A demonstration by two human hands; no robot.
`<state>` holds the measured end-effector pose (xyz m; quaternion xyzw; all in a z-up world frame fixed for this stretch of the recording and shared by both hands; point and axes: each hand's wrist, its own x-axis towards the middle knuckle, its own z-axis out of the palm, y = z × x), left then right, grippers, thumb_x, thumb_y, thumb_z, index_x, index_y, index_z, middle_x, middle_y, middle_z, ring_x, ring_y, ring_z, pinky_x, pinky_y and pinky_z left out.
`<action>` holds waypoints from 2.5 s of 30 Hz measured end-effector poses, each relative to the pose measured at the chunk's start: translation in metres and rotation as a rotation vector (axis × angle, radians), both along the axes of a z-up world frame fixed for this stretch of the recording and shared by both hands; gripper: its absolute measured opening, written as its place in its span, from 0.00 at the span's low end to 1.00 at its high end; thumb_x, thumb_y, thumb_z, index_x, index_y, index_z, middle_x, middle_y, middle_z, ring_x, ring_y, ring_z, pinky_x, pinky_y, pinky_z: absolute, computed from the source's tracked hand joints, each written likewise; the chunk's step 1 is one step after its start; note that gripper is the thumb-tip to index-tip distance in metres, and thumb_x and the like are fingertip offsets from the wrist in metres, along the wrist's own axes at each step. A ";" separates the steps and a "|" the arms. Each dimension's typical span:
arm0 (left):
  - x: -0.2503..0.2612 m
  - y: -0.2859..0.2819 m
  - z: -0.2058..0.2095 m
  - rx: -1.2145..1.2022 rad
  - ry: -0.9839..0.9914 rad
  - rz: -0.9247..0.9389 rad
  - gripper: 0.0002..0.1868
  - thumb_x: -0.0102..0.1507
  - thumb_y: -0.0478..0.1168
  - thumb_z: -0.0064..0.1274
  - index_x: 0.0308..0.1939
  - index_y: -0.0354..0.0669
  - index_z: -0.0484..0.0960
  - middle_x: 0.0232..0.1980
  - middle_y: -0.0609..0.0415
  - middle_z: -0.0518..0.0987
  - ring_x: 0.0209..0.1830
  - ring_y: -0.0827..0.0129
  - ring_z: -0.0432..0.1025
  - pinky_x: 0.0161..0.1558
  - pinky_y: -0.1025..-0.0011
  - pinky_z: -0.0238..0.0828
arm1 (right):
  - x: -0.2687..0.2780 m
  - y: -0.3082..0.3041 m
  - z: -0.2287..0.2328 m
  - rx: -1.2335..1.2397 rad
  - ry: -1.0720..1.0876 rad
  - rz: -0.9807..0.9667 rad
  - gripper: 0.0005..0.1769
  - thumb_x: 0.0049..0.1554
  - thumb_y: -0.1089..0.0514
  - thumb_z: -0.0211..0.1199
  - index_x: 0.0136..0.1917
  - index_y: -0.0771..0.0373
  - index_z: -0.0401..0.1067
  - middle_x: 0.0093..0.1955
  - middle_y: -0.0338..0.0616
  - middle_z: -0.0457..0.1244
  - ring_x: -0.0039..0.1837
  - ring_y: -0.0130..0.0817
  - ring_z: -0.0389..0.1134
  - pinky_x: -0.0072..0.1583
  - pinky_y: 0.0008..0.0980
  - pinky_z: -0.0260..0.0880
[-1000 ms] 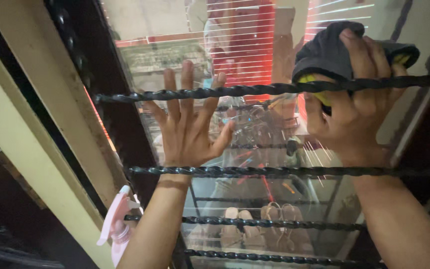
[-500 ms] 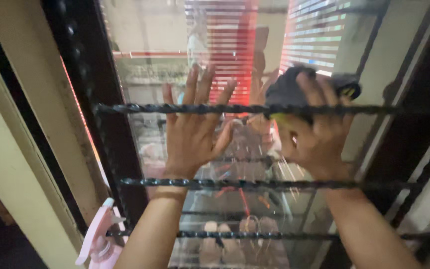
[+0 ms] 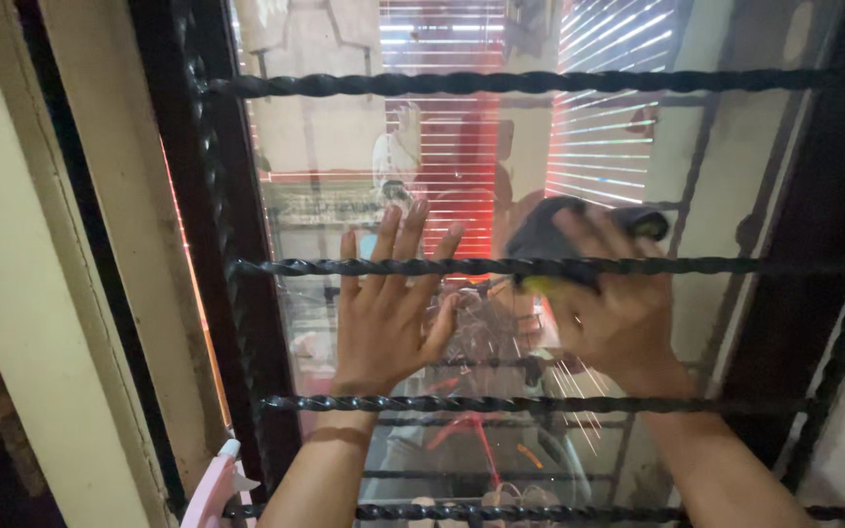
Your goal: The person wipes a glass window pane with a cloth, moving the cloth in circular and side-to-side motions across the surface.
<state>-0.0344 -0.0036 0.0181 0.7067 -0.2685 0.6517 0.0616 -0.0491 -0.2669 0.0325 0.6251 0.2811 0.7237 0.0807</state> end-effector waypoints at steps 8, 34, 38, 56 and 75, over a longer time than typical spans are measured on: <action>0.004 0.005 -0.004 -0.050 0.031 0.048 0.36 0.68 0.53 0.46 0.80 0.56 0.59 0.84 0.49 0.52 0.84 0.54 0.45 0.80 0.43 0.31 | -0.003 -0.008 -0.003 0.139 -0.033 0.011 0.06 0.64 0.55 0.62 0.55 0.50 0.76 0.78 0.57 0.57 0.77 0.61 0.59 0.72 0.57 0.55; 0.002 0.001 -0.011 -0.048 0.063 0.026 0.36 0.69 0.51 0.48 0.81 0.57 0.60 0.84 0.48 0.53 0.85 0.52 0.45 0.81 0.43 0.34 | 0.011 -0.044 -0.009 0.344 -0.031 -0.027 0.12 0.69 0.51 0.62 0.61 0.58 0.73 0.83 0.54 0.53 0.81 0.56 0.55 0.77 0.53 0.50; 0.001 0.001 -0.010 -0.052 0.066 0.036 0.35 0.69 0.51 0.47 0.81 0.57 0.60 0.84 0.49 0.53 0.85 0.54 0.45 0.82 0.44 0.34 | 0.010 -0.026 -0.011 0.225 -0.004 -0.014 0.11 0.67 0.50 0.64 0.59 0.56 0.75 0.82 0.57 0.54 0.80 0.61 0.55 0.77 0.59 0.49; 0.003 -0.002 -0.011 -0.045 0.054 0.054 0.35 0.68 0.52 0.48 0.80 0.55 0.62 0.83 0.46 0.54 0.85 0.51 0.46 0.81 0.44 0.35 | 0.006 -0.010 -0.014 -0.069 0.043 -0.038 0.03 0.63 0.49 0.65 0.51 0.43 0.78 0.79 0.44 0.57 0.78 0.50 0.59 0.72 0.56 0.51; 0.004 -0.017 -0.013 -0.048 0.033 0.043 0.30 0.70 0.48 0.46 0.78 0.56 0.67 0.83 0.46 0.58 0.85 0.51 0.50 0.81 0.47 0.37 | 0.018 -0.048 -0.010 0.265 -0.034 -0.054 0.07 0.64 0.54 0.65 0.57 0.49 0.76 0.81 0.49 0.56 0.81 0.53 0.57 0.76 0.59 0.45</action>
